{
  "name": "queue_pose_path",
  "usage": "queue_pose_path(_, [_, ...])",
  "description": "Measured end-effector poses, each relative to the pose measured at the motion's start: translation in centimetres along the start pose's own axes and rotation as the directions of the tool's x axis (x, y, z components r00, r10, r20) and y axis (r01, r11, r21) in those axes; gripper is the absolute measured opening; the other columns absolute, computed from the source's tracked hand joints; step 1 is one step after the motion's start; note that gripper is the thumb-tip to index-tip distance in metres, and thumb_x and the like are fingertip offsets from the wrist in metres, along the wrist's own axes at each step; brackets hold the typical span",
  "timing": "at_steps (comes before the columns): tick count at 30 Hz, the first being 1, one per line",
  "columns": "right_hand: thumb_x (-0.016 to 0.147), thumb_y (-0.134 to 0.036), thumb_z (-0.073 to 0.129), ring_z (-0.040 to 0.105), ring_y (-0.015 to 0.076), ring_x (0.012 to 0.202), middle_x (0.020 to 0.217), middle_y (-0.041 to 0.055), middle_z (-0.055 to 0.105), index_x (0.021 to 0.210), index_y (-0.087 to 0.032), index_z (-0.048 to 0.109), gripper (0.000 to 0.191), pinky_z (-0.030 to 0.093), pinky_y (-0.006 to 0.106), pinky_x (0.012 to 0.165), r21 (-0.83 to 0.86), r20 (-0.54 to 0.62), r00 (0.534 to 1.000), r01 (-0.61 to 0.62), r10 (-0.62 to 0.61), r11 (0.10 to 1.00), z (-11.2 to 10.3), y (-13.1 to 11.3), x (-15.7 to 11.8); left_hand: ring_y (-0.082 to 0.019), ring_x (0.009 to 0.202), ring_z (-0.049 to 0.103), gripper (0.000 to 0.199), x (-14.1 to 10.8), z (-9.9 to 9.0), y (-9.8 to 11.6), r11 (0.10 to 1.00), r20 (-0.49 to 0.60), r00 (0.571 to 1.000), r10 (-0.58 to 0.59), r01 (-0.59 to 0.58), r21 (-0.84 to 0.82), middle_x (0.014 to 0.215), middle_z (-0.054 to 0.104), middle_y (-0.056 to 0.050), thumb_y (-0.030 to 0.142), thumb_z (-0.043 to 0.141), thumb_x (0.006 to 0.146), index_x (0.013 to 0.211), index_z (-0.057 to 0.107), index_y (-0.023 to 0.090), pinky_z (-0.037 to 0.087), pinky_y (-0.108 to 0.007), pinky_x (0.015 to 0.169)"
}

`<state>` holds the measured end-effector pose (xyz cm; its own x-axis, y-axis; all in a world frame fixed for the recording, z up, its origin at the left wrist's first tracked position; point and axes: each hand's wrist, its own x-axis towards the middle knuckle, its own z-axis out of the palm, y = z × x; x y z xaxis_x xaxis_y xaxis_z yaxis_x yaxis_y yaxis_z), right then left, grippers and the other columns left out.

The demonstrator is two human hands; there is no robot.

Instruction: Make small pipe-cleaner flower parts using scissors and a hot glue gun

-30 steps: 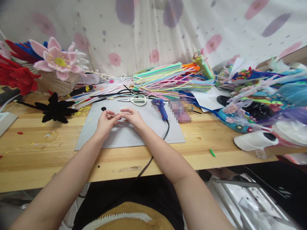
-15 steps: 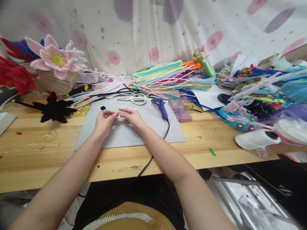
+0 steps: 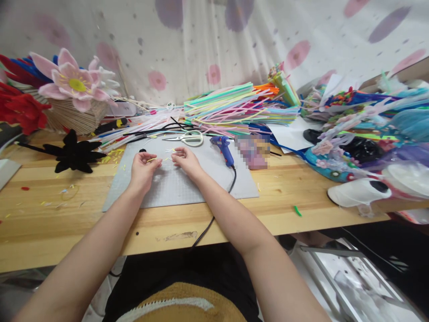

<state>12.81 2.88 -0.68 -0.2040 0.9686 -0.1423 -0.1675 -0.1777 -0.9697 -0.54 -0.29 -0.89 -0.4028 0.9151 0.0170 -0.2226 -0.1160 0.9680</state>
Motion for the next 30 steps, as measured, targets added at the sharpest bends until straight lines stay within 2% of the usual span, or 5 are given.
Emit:
queue_pose_path(6, [0.064, -0.016, 0.064, 0.056, 0.0066, 0.06, 0.066, -0.0077, 0.054, 0.092, -0.021, 0.046, 0.033, 0.048, 0.022, 0.061, -0.025, 0.071, 0.996, 0.06, -0.058, 0.998, 0.4, 0.3, 0.0, -0.005, 0.058, 0.052, 0.038, -0.7, 0.5, 0.5, 0.999, 0.083, 0.997, 0.008, -0.012, 0.047, 0.082, 0.054, 0.004, 0.009, 0.069, 0.052, 0.077, 0.042, 0.02, 0.047, -0.021, 0.06])
queue_pose_path(14, [0.067, -0.017, 0.061, 0.05, 0.0058, 0.051, 0.06, -0.0102, 0.054, 0.087, -0.022, 0.039, 0.03, 0.041, 0.02, 0.052, -0.246, -0.137, 0.961, 0.204, -0.242, 0.947, -2.9, -2.4, 0.8, -0.009, 0.057, 0.055, 0.034, -0.1, -0.1, 0.4, 0.992, 0.027, 0.999, 0.04, -0.043, 0.114, 0.065, 0.055, 0.004, 0.023, 0.073, 0.052, 0.074, 0.047, 0.019, 0.047, -0.02, 0.05])
queue_pose_path(20, [0.071, -0.026, 0.06, 0.048, 0.0087, 0.049, 0.054, -0.01, 0.05, 0.088, -0.023, 0.042, 0.025, 0.037, 0.022, 0.053, -0.495, -0.07, 0.955, 0.217, -0.288, 0.841, -4.3, -1.9, 1.2, -0.012, 0.059, 0.06, 0.028, 0.6, -1.0, 0.4, 0.957, 0.039, 0.998, 0.05, -0.059, 0.285, 0.065, 0.064, -0.003, 0.024, 0.075, 0.052, 0.075, 0.064, 0.014, 0.05, -0.024, 0.054])
queue_pose_path(24, [0.072, -0.029, 0.059, 0.049, 0.0099, 0.051, 0.053, -0.0094, 0.05, 0.088, -0.023, 0.043, 0.023, 0.035, 0.022, 0.053, -0.511, -0.018, 0.962, 0.225, -0.272, 0.83, -3.8, -0.5, 1.4, -0.016, 0.068, 0.064, 0.028, 0.9, -1.6, 0.1, 0.942, 0.042, 0.997, 0.061, -0.071, 0.327, 0.075, 0.068, -0.006, 0.023, 0.069, 0.059, 0.085, 0.066, 0.013, 0.053, -0.028, 0.062])
queue_pose_path(30, [0.073, -0.032, 0.058, 0.047, 0.0096, 0.052, 0.055, -0.0089, 0.051, 0.085, -0.022, 0.044, 0.021, 0.034, 0.022, 0.055, -0.524, -0.002, 0.955, 0.252, -0.297, 0.814, -2.5, 0.6, 0.9, -0.017, 0.088, 0.064, 0.03, -0.3, -0.6, 0.9, 0.728, 0.218, 0.953, 0.212, -0.302, 0.616, 0.1, 0.069, -0.007, 0.036, 0.057, 0.076, 0.099, 0.065, 0.018, 0.049, -0.03, 0.078])
